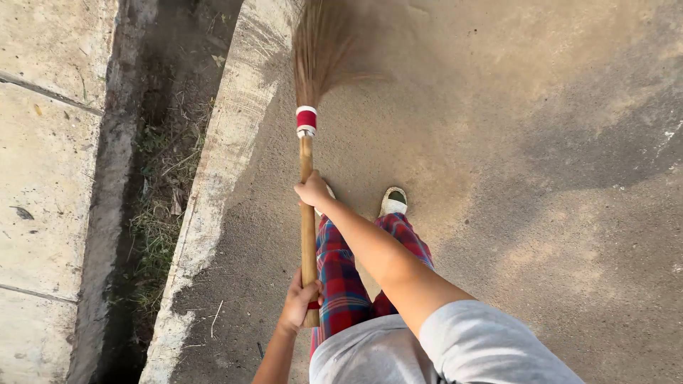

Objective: Sweeping an outdoor concrete area and an adjacent gutter with a broom.

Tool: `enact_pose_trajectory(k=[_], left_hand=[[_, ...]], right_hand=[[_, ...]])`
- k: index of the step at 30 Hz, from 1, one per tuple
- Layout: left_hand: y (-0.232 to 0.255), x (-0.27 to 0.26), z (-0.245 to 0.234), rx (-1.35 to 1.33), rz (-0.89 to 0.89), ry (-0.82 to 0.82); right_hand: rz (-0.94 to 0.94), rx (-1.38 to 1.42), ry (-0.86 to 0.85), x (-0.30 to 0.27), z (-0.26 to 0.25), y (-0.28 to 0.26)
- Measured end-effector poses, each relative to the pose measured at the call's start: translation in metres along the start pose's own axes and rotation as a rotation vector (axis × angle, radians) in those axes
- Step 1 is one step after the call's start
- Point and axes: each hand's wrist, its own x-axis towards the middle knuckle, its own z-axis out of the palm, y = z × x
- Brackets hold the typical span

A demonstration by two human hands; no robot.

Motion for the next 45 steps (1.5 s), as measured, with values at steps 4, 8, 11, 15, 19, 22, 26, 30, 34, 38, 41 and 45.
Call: enact_pose_trajectory(k=[4, 8, 11, 15, 19, 22, 26, 30, 34, 38, 41, 45], left_hand=[[0.056, -0.008, -0.032, -0.036, 0.09, 0.077], [0.091, -0.046, -0.055, -0.068, 0.202, 0.067], [0.099, -0.079, -0.079, -0.028, 0.175, 0.04], [0.113, -0.098, -0.092, 0.147, -0.004, -0.037], [0.116, -0.063, -0.071, 0.346, -0.251, -0.137], [0.113, -0.003, -0.033, 0.451, -0.386, -0.391], [0.076, 0.052, 0.035, 0.523, -0.399, -0.543], [0.056, 0.022, 0.047, 0.334, -0.355, -0.212], [0.075, 0.0, 0.016, 0.2, -0.189, -0.049], [0.121, -0.025, 0.029, 0.12, 0.071, 0.174], [0.135, -0.033, 0.047, 0.066, 0.155, 0.193], [0.108, -0.041, 0.055, 0.015, 0.129, 0.106]], right_hand=[[-0.013, -0.127, -0.197, -0.015, 0.066, -0.127], [-0.178, -0.135, -0.212, -0.059, 0.106, -0.185], [-0.248, -0.056, -0.15, -0.103, 0.106, -0.197], [-0.227, 0.222, 0.023, -0.132, 0.073, -0.152], [-0.166, 0.421, 0.371, -0.129, -0.003, -0.049], [-0.018, 0.51, 0.677, -0.105, -0.074, 0.03], [0.349, 0.503, 0.76, -0.072, -0.151, 0.094], [0.448, 0.396, 0.461, -0.047, -0.127, 0.043], [0.192, 0.204, 0.104, -0.007, -0.022, -0.069], [0.028, 0.031, -0.28, -0.021, 0.017, -0.187], [-0.142, -0.063, -0.303, -0.046, 0.012, -0.23], [-0.312, -0.026, -0.168, -0.084, -0.034, -0.225]])
